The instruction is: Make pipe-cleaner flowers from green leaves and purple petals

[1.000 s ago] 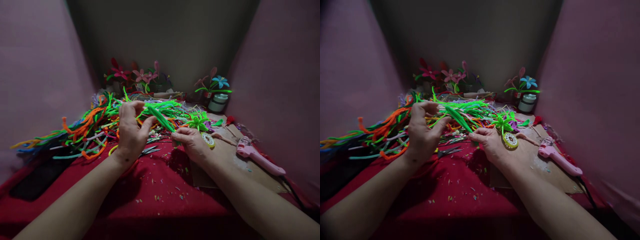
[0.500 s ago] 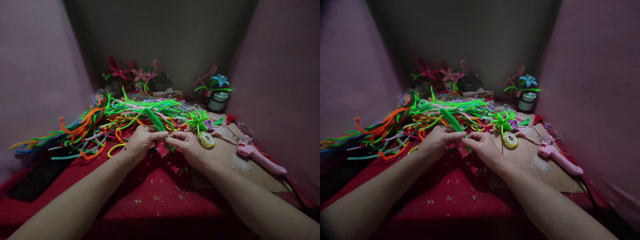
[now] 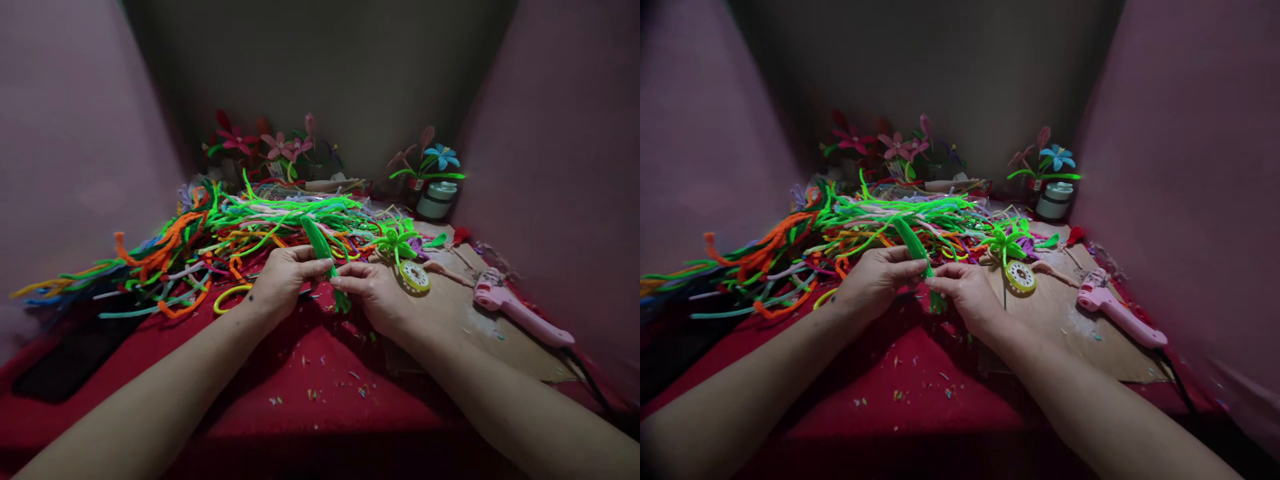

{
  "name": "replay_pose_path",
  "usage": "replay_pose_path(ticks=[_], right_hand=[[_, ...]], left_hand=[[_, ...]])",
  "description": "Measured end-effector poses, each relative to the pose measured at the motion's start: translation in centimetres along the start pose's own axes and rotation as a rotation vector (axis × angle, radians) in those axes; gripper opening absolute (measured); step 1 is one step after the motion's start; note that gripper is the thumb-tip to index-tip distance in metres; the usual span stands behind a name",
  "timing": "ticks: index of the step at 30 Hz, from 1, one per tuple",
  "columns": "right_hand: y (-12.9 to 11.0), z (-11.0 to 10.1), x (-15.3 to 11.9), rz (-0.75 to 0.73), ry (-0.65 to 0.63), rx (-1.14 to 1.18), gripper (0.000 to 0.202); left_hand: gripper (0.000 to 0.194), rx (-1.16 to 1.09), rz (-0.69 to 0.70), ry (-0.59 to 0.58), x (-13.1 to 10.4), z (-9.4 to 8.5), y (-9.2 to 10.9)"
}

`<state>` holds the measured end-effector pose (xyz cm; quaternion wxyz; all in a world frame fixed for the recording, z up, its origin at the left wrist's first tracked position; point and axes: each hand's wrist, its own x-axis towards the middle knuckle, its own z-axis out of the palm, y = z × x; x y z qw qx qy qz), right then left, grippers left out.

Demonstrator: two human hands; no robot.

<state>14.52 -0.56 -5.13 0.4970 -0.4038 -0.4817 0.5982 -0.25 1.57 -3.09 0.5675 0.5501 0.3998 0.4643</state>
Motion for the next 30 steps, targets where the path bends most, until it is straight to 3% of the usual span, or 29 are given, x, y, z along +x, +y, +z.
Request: replay_pose_path(ticks=[3, 8, 20, 27, 30], right_hand=[[0.2, 0.2, -0.1, 0.034, 0.009, 0.066, 0.013], [0.3, 0.6, -0.5, -0.019, 0.094, 0.068, 0.009], [0.5, 0.4, -0.1, 0.046, -0.007, 0.046, 0.011], [0.3, 0.3, -0.2, 0.037, -0.03, -0.079, 0.017], [0.1, 0.4, -0.5, 0.086, -0.025, -0.099, 0.017]], left_hand=[[0.016, 0.096, -0.018, 0.041, -0.3, 0.4, 0.6], [0.01, 0.21, 0.108, 0.097, -0.9, 1.3, 1.3], [0.016, 0.043, -0.096, -0.048, -0.2, 0.3, 0.6], [0.019, 0.077, -0.098, -0.102, 0.2, -0.2, 0.2], [0.022, 0.05, -0.028, -0.081, 0.3, -0.5, 0.3]])
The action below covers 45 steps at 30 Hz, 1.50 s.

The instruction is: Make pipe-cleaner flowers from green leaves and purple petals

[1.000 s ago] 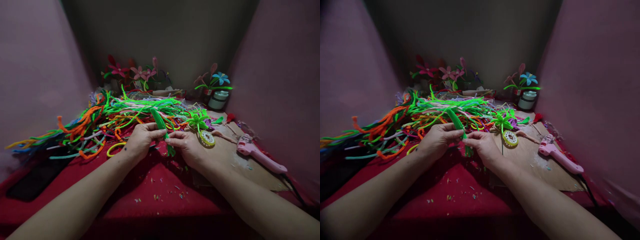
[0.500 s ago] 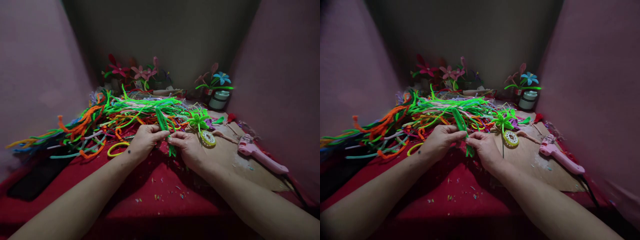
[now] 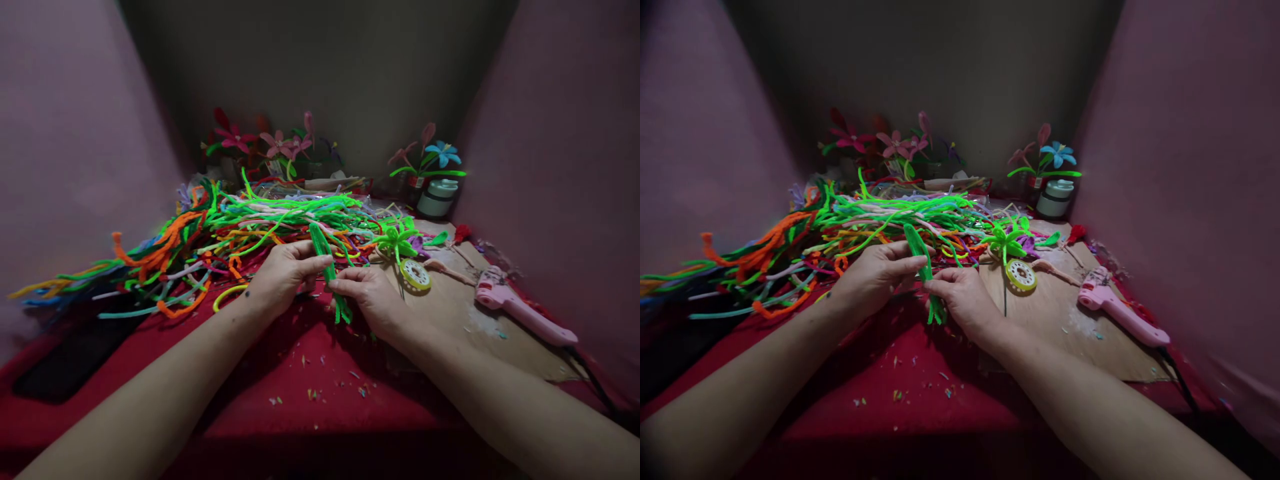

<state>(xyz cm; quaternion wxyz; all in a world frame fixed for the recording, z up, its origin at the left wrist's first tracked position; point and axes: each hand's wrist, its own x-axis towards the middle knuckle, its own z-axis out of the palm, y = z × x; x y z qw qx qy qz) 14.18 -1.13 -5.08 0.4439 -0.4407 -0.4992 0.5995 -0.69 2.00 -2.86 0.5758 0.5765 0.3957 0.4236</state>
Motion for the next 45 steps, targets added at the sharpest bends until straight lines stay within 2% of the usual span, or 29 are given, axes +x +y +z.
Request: replay_pose_path(ticks=[4, 8, 12, 17, 23, 26, 32, 37, 41, 45], right_hand=[[0.0, 0.2, -0.2, 0.033, -0.042, -0.032, 0.021], [0.4, 0.1, -0.1, 0.03, -0.1, -0.013, 0.02], [0.7, 0.0, 0.1, 0.045, -0.158, -0.009, 0.017], [0.7, 0.0, 0.2, 0.083, -0.149, 0.054, 0.013], [0.6, -0.1, 0.3, 0.098, -0.233, 0.222, 0.013], [0.6, -0.3, 0.5, 0.074, -0.175, 0.286, 0.011], [0.1, -0.6, 1.0, -0.014, 0.085, 0.361, 0.015], [-0.5, -0.6, 1.1, -0.021, 0.22, 0.434, 0.014], [-0.6, -0.6, 1.1, -0.023, 0.278, 0.442, 0.012], [-0.5, -0.8, 1.3, -0.04, 0.254, 0.436, 0.013]], left_hand=[[0.015, 0.031, 0.036, 0.043, 0.2, -0.5, 0.2], [0.017, -0.095, -0.048, 0.027, 0.3, -0.7, 0.4], [0.021, -0.205, -0.124, -0.042, 0.3, -0.4, 0.6], [0.02, -0.139, -0.137, -0.022, 0.2, -0.3, 0.9], [0.021, -0.079, -0.135, -0.035, 0.2, -0.5, 0.7], [0.021, -0.083, -0.102, -0.034, 0.3, -0.3, 0.7], [0.027, 0.004, -0.096, 0.017, 0.2, -0.2, 0.9], [0.03, 0.186, -0.185, -0.135, -0.4, 0.1, 0.8], [0.025, 0.123, -0.281, -0.206, -0.4, 0.6, 0.4], [0.016, 0.063, -0.327, -0.249, -0.2, 0.7, -0.2]])
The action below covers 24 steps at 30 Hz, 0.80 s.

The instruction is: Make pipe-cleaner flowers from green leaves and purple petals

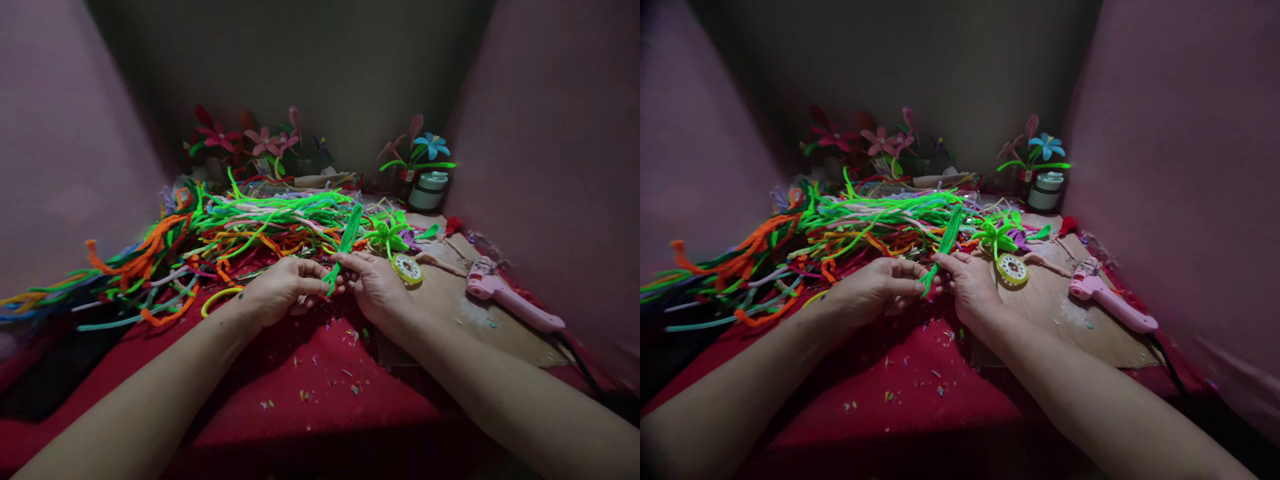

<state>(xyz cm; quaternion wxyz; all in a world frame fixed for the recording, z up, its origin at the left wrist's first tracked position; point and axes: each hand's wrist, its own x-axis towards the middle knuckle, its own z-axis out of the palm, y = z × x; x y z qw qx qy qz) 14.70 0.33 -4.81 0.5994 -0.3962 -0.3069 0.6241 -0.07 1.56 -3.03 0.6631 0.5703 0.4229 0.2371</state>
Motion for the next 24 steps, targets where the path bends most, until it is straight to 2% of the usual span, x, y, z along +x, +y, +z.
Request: replay_pose_path(ticks=[5, 8, 11, 14, 18, 24], right_hand=[[0.08, -0.29, 0.2, 0.007, -0.07, 0.022, 0.017], [-0.07, -0.28, 0.19, 0.019, -0.098, 0.009, 0.018], [-0.24, -0.22, 0.16, 0.045, -0.092, 0.002, 0.017], [-0.25, -0.24, 0.19, 0.063, -0.078, 0.03, 0.015], [-0.12, -0.36, 0.32, 0.145, -0.077, 0.072, 0.006], [-0.14, -0.46, 0.54, 0.227, -0.103, 0.115, 0.002]], left_hand=[[0.01, -0.062, 0.003, 0.011, 0.14, -0.26, -0.34], [0.008, -0.091, -0.008, -0.026, 0.22, -0.42, -0.46], [0.009, -0.135, -0.021, -0.077, 0.29, -0.49, -0.49], [0.013, -0.165, -0.016, -0.075, 0.28, -0.45, -0.43], [0.018, -0.091, 0.031, -0.037, 0.08, -0.3, -0.27], [0.014, 0.033, 0.124, 0.0, -0.44, 0.15, 0.16]])
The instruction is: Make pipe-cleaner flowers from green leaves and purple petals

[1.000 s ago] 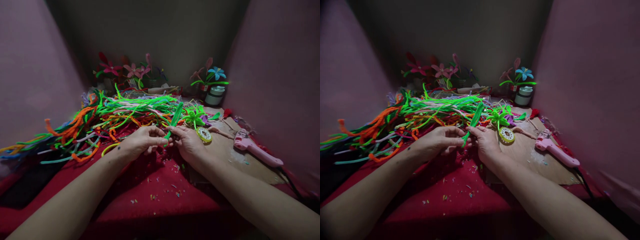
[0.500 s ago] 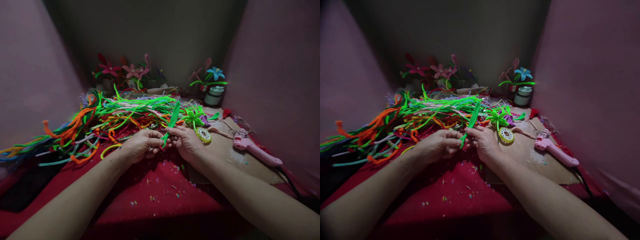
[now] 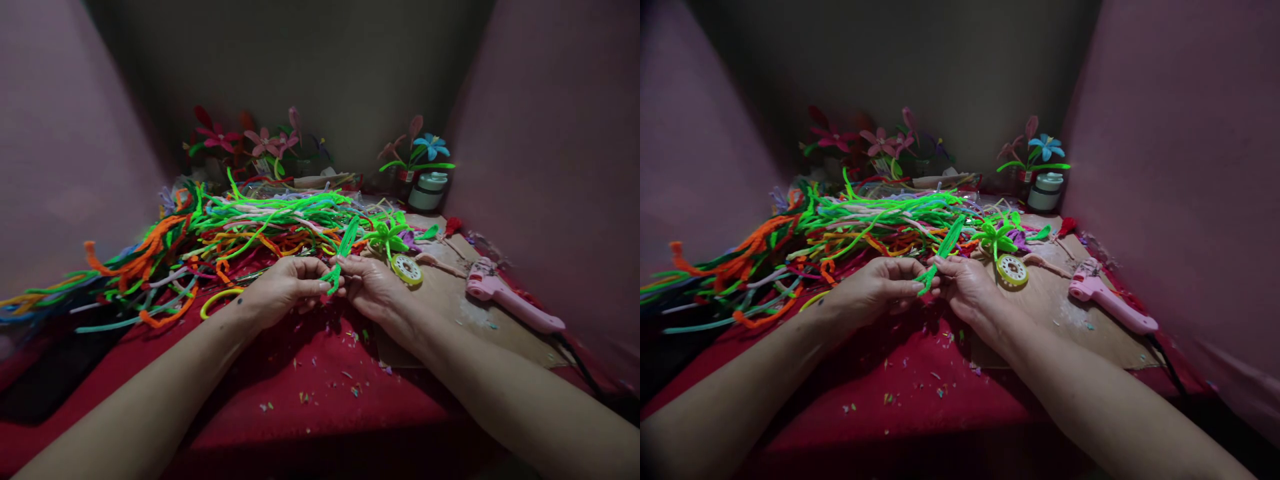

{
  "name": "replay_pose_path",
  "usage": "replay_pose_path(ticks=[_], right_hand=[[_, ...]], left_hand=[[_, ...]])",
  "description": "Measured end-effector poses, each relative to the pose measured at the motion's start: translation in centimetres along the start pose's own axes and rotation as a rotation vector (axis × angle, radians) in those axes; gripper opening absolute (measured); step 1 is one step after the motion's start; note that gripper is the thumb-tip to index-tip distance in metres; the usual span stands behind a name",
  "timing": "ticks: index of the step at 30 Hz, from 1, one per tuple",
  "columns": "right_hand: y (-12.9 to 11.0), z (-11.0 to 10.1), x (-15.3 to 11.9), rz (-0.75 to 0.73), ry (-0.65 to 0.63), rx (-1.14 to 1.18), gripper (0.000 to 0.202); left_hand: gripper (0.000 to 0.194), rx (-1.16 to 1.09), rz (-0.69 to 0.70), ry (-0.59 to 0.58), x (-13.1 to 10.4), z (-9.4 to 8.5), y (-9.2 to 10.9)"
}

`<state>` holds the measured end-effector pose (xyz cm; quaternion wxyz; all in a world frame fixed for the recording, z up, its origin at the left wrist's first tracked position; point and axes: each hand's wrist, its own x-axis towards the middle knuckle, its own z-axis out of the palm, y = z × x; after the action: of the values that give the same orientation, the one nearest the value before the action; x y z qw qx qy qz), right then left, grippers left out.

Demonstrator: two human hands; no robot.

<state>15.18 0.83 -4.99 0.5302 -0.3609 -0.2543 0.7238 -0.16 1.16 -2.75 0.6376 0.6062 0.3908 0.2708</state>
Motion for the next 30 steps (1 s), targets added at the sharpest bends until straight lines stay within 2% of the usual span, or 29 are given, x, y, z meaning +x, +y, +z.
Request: replay_pose_path(ticks=[7, 10, 19, 25, 30], right_hand=[[-0.2, -0.2, 0.3, 0.067, -0.053, 0.075, 0.006], [-0.2, -0.2, 0.2, -0.009, -0.082, 0.059, 0.001], [0.0, 0.5, -0.6, -0.302, -0.13, -0.098, 0.015], [0.2, 0.8, -1.2, -0.261, -0.058, -0.245, 0.02], [0.6, 0.8, -1.2, -0.258, -0.055, -0.225, 0.027]], left_hand=[[0.016, 0.183, 0.118, 0.012, -0.4, 0.5, 0.3], [0.017, 0.168, 0.12, 0.027, -0.4, 0.6, 0.4], [0.009, -0.15, 0.102, -0.002, 0.0, 1.2, -0.7], [0.009, -0.087, 0.122, -0.027, -0.1, 1.7, -0.5], [0.01, -0.073, 0.13, -0.061, 0.0, 1.7, -0.7]])
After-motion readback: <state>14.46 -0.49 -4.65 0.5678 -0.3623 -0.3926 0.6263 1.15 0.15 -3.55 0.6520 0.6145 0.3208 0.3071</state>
